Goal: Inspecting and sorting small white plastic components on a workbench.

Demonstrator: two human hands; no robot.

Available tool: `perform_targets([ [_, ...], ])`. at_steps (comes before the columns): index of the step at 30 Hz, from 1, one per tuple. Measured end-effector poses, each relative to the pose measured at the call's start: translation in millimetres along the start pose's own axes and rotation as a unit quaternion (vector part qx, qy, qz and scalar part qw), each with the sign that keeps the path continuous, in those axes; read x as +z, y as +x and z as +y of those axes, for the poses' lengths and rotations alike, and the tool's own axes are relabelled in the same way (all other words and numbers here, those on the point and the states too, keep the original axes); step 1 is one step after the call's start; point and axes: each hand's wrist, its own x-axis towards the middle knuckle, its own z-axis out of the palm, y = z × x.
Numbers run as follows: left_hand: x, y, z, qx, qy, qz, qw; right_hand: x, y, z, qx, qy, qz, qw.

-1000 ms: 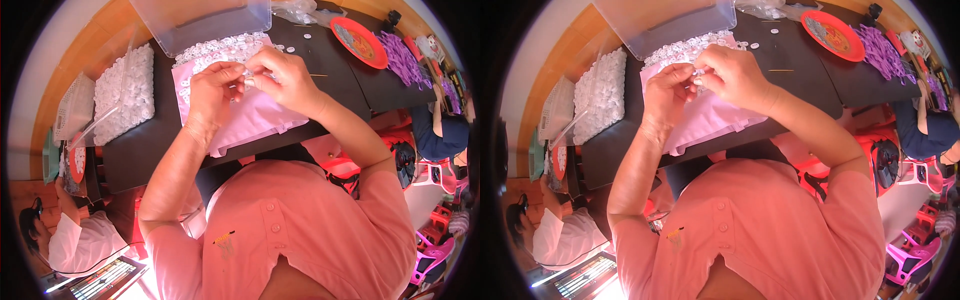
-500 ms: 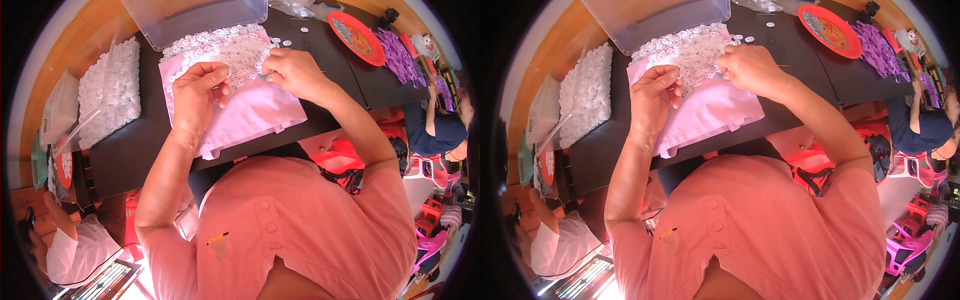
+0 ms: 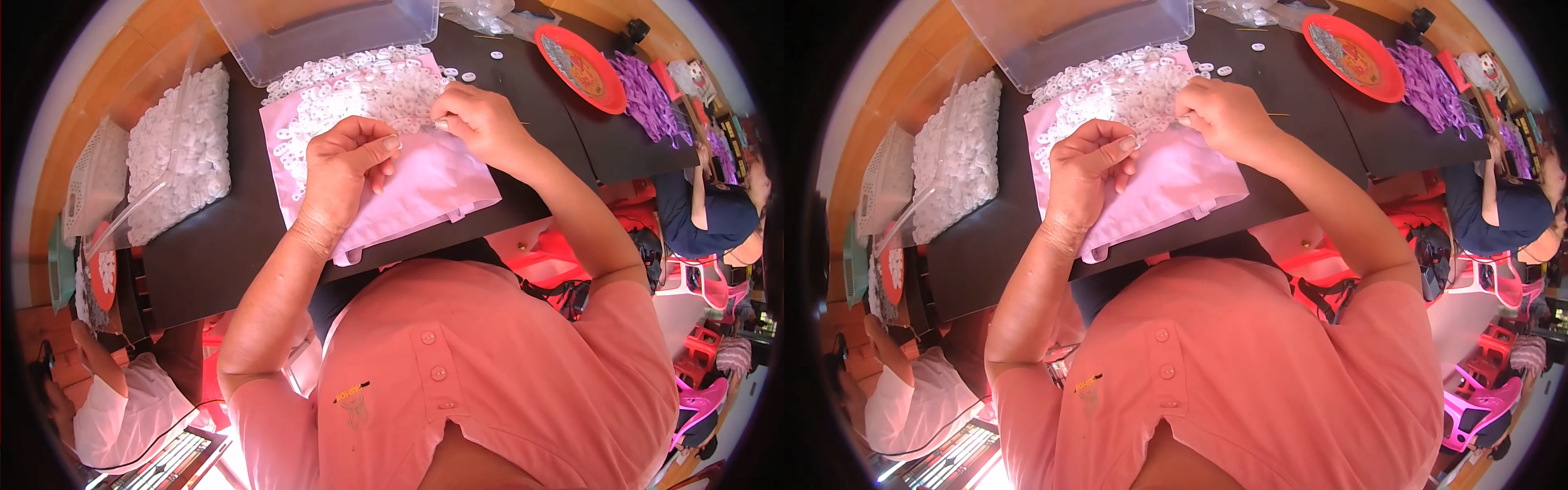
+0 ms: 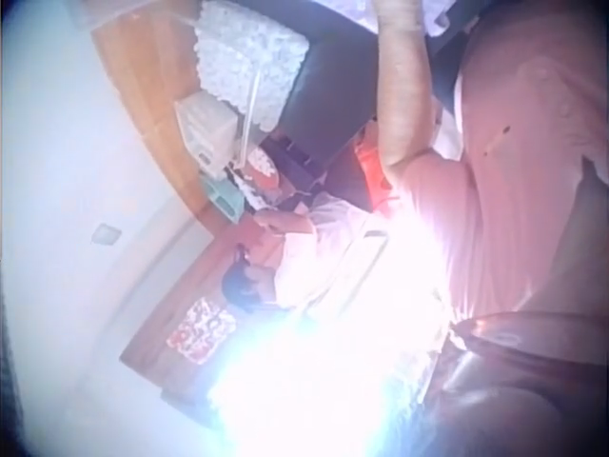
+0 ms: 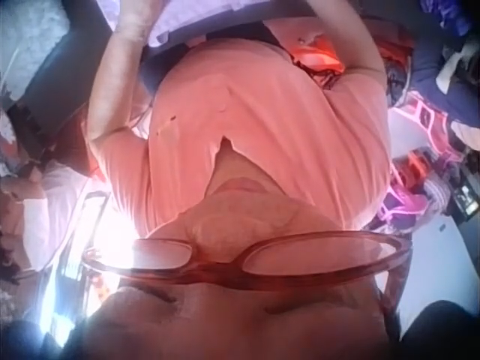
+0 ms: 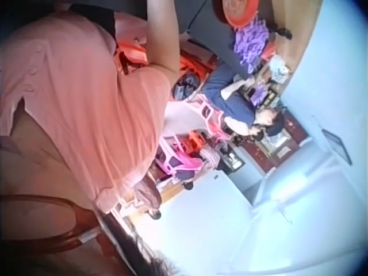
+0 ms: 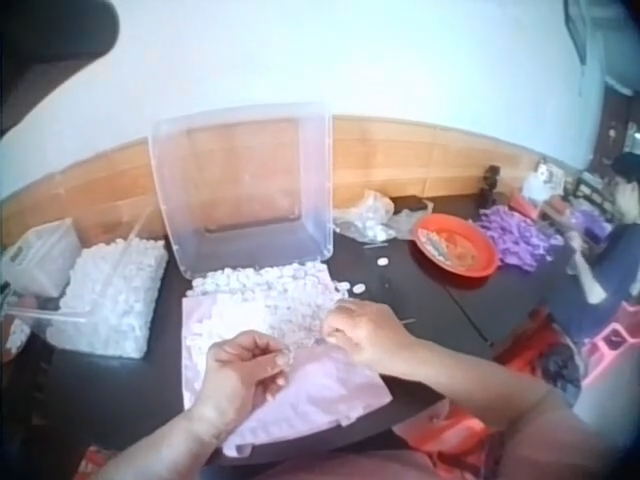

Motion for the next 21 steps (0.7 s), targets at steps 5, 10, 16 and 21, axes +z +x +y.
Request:
perform_targets([
  [5, -1, -2, 3, 0.015, -0.03, 0.02, 0.999, -8, 5, -8, 0.147, 0.385, -0.065, 0.909],
  [10, 3, -7, 18, 0.004, 0.001, 0.026, 1.0, -18, 12, -15, 0.224, 0.475, -0.099, 0.845],
  [16, 17, -7, 36, -0.017, 0.034, 0.033, 0.999, -20, 10, -8, 0.182, 0.48, -0.086, 0.854],
  [21, 30, 7, 29, 0.026, 0.107, 0.018, 0.994, -21, 1, -7, 0.175, 0.453, -0.061, 0.872],
])
